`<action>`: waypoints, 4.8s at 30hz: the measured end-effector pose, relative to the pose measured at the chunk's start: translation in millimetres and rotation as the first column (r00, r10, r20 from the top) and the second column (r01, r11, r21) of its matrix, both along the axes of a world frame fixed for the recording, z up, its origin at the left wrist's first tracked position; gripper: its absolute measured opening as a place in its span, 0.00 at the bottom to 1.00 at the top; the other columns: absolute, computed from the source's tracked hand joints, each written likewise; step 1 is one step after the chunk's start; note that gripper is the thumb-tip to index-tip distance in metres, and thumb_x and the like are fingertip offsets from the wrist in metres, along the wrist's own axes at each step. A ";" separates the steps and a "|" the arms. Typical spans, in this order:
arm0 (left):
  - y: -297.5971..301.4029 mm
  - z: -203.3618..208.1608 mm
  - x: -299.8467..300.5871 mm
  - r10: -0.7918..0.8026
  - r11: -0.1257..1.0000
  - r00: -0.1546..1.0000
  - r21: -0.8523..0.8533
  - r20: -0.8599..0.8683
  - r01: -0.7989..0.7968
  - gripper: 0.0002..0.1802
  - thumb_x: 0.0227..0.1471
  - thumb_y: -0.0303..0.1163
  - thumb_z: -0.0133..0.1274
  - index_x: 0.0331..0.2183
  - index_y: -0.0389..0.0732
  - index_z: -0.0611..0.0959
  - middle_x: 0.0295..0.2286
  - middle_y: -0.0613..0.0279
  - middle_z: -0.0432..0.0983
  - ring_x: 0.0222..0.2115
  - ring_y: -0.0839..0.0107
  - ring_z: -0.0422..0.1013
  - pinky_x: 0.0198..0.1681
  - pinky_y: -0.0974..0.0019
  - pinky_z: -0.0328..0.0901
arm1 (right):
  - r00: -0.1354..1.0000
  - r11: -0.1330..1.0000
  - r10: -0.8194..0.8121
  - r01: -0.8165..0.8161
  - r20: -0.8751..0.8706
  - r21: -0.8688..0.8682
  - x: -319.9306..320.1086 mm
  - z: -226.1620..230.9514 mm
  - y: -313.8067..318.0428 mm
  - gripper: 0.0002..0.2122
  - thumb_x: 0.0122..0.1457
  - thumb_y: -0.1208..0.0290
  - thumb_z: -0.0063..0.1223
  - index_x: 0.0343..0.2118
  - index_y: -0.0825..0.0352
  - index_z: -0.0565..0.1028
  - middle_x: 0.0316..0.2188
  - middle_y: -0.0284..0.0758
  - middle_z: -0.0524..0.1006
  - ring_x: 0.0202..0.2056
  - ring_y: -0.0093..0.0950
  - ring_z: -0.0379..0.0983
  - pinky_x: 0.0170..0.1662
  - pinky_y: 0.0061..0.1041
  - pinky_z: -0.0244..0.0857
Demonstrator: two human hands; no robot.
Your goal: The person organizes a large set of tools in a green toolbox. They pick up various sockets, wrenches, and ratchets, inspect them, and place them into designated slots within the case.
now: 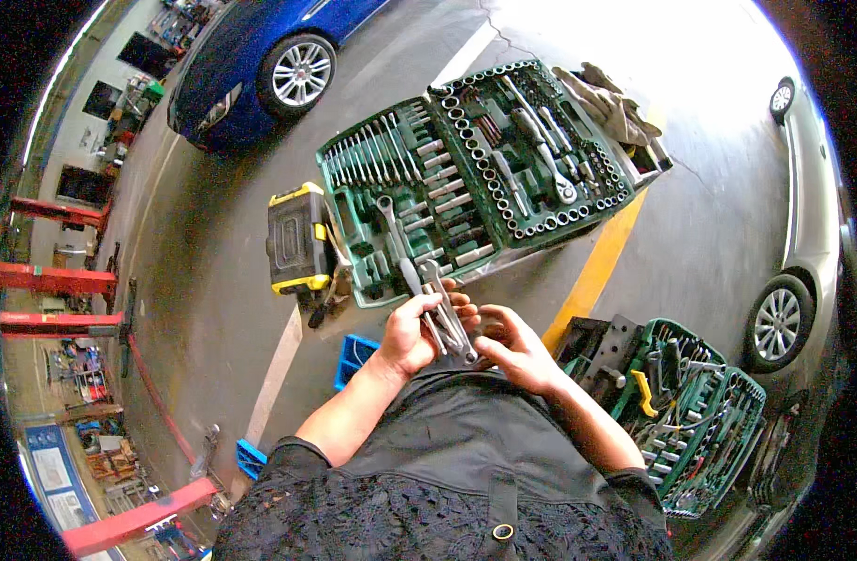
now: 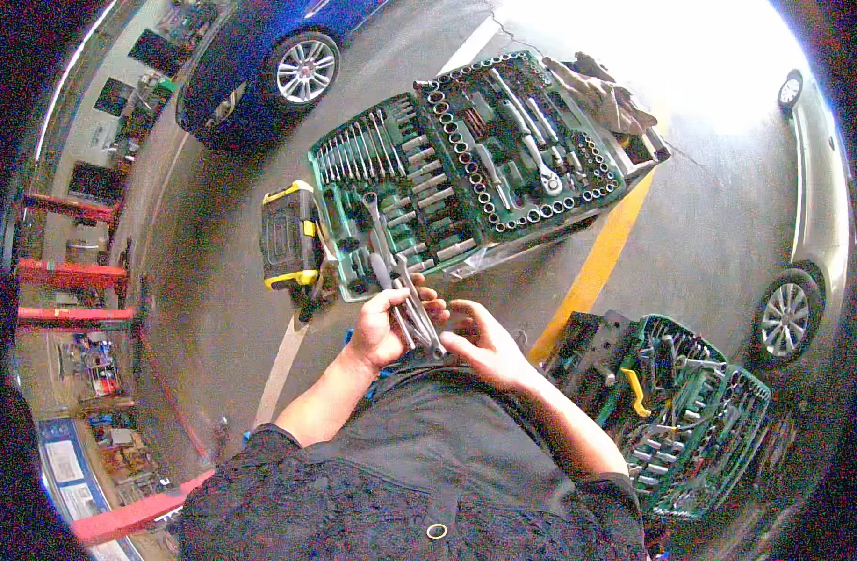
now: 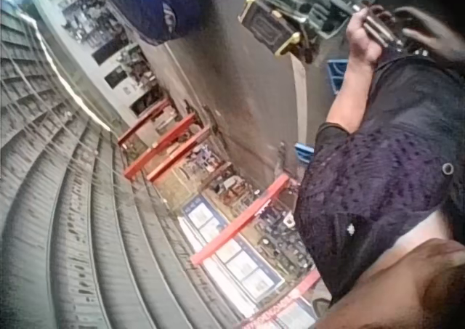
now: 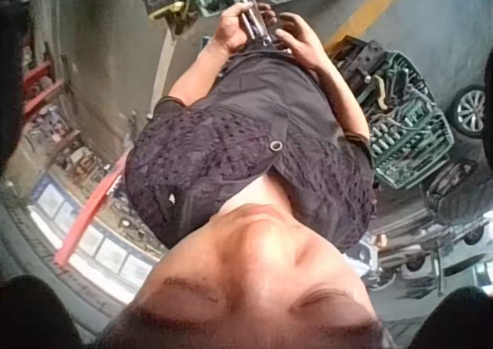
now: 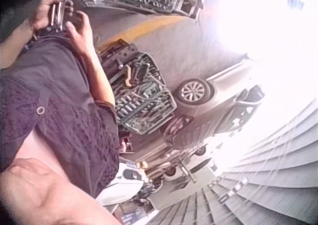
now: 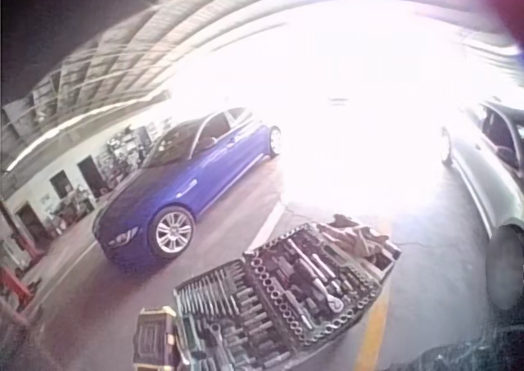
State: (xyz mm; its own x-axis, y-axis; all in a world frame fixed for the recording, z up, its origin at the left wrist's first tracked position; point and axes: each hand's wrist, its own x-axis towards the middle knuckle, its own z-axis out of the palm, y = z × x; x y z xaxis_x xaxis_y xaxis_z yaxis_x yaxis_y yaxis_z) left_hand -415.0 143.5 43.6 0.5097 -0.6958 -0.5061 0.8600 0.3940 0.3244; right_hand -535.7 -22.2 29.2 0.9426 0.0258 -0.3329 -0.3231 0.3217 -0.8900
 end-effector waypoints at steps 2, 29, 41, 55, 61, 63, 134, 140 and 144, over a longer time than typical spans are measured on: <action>-3.3 -2.7 -6.0 0.021 1.000 1.000 -0.012 -0.010 -0.021 0.18 0.56 0.28 0.38 0.47 0.36 0.71 0.40 0.46 0.74 0.44 0.50 0.71 0.50 0.47 0.66 | 1.000 0.976 -0.024 0.024 0.001 0.218 6.1 9.6 6.5 0.24 0.60 0.72 0.50 0.56 0.67 0.56 0.41 0.40 0.70 0.40 0.28 0.72 0.38 0.26 0.70; -49.4 -38.0 0.1 -0.189 0.978 0.973 0.065 -0.131 0.199 0.17 0.51 0.26 0.41 0.43 0.33 0.75 0.37 0.46 0.77 0.39 0.49 0.74 0.50 0.43 0.65 | 0.909 0.836 -0.272 0.385 -0.315 0.390 -54.0 -11.0 -38.1 0.16 0.57 0.71 0.54 0.48 0.69 0.71 0.20 0.27 0.72 0.18 0.16 0.63 0.22 0.16 0.57; -72.2 -45.2 80.6 -0.292 0.948 0.930 -0.197 -0.221 0.251 0.21 0.49 0.30 0.40 0.46 0.32 0.74 0.42 0.41 0.73 0.47 0.44 0.68 0.56 0.43 0.58 | 0.860 0.899 -0.436 0.401 -0.264 -0.178 46.7 -9.5 -18.3 0.14 0.54 0.66 0.58 0.42 0.65 0.71 0.28 0.27 0.72 0.27 0.17 0.65 0.33 0.19 0.62; -48.7 -67.3 127.0 -0.272 0.929 0.933 -0.317 -0.234 0.191 0.29 0.48 0.29 0.38 0.54 0.34 0.68 0.51 0.44 0.67 0.54 0.51 0.63 0.59 0.50 0.56 | 0.917 0.926 -0.233 0.108 -0.323 -0.361 127.4 -21.6 3.0 0.17 0.56 0.60 0.55 0.40 0.71 0.75 0.33 0.37 0.79 0.36 0.25 0.73 0.43 0.26 0.65; -51.1 -69.5 127.1 -0.207 0.958 0.946 -0.250 -0.249 0.143 0.23 0.51 0.28 0.37 0.50 0.36 0.71 0.46 0.47 0.72 0.50 0.51 0.67 0.57 0.50 0.59 | 0.928 0.924 -0.195 0.065 -0.318 -0.377 136.9 -17.3 1.4 0.16 0.59 0.62 0.51 0.39 0.71 0.75 0.30 0.35 0.77 0.33 0.22 0.71 0.40 0.25 0.65; -50.4 -66.6 127.9 -0.189 0.964 0.951 -0.231 -0.245 0.132 0.23 0.51 0.28 0.37 0.49 0.36 0.71 0.45 0.47 0.72 0.49 0.50 0.68 0.57 0.49 0.59 | 0.931 0.917 -0.201 0.070 -0.304 -0.392 136.1 -15.3 2.0 0.15 0.60 0.62 0.51 0.40 0.71 0.75 0.29 0.35 0.77 0.32 0.21 0.70 0.40 0.25 0.65; -32.4 -53.7 68.8 -0.212 0.950 0.875 0.300 0.434 0.081 0.07 0.55 0.28 0.53 0.37 0.38 0.78 0.27 0.70 0.73 0.29 0.80 0.68 0.33 0.74 0.64 | 0.937 0.994 -0.111 0.110 -0.330 -0.024 101.4 0.4 0.9 0.09 0.57 0.73 0.52 0.39 0.70 0.72 0.28 0.33 0.76 0.29 0.23 0.73 0.36 0.24 0.69; -5.6 -30.6 73.2 -0.311 0.886 0.628 0.457 0.713 -0.081 0.09 0.51 0.27 0.56 0.36 0.36 0.79 0.28 0.66 0.75 0.30 0.79 0.69 0.35 0.72 0.66 | 0.954 0.999 0.033 -0.030 -0.299 0.015 108.4 -19.1 5.3 0.12 0.60 0.69 0.52 0.44 0.68 0.70 0.29 0.30 0.75 0.29 0.19 0.70 0.34 0.21 0.66; 65.2 -43.7 100.0 -0.564 0.558 0.224 0.567 0.795 -0.606 0.15 0.44 0.25 0.60 0.38 0.36 0.79 0.31 0.57 0.77 0.32 0.69 0.74 0.38 0.67 0.68 | 0.970 0.982 0.081 -0.038 -0.228 0.186 104.3 -16.5 2.4 0.14 0.60 0.66 0.51 0.46 0.66 0.66 0.26 0.33 0.72 0.27 0.23 0.69 0.31 0.24 0.64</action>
State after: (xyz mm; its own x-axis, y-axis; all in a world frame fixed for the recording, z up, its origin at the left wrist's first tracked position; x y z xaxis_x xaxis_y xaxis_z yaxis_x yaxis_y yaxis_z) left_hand -315.0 208.7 -0.1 0.9222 -0.3676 0.1204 -0.2937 -0.4627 0.8364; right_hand -431.4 -19.8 12.7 0.8339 0.1589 -0.5286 -0.5388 0.4425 -0.7169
